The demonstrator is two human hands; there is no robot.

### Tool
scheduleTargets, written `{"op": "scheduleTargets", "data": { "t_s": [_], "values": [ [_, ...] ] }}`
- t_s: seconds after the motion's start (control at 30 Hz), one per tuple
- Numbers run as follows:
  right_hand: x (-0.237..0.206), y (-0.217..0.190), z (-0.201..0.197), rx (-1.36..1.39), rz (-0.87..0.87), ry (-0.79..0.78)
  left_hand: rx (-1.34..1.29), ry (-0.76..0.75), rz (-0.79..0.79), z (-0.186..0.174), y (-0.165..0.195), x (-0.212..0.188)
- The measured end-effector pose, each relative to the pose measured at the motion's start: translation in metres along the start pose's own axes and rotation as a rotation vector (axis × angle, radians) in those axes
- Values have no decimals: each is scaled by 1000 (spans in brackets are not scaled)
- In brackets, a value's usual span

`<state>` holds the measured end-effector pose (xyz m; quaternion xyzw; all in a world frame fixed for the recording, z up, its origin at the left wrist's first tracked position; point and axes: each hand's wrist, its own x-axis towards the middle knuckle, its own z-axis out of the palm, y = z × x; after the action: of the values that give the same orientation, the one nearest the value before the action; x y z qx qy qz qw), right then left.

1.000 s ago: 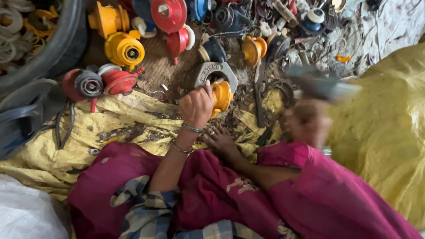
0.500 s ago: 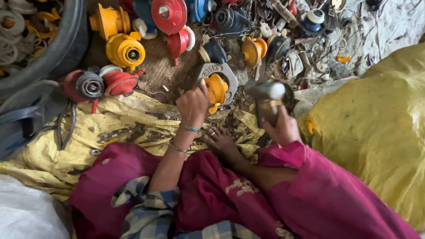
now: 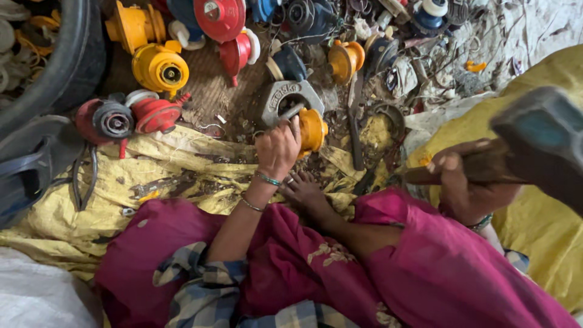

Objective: The person sits on the floor and uses a hammer to strike a yellow plastic component held in a metal vise. They repeatedly adjust the component and strike it to separate or reshape the plastic parts.

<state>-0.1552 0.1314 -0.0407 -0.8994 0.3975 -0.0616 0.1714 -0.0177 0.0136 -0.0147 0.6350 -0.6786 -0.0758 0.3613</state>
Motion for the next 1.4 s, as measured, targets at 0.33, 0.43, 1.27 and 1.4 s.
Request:
{"op": "scheduleTargets", "data": {
  "t_s": [0.33,0.43,1.27,1.4],
  "values": [
    [-5,4,7,-73,39,-28,24,7,35,-5,1,-1],
    [-3,5,6,-114,25,-32,66,32,57,-8,4,2],
    [1,-4,-4,-7,47,-7,32,91,58,1,-2,1],
    [-5,2,6,-45,38,-10,45,56,55,-1,-2,0]
  ]
}}
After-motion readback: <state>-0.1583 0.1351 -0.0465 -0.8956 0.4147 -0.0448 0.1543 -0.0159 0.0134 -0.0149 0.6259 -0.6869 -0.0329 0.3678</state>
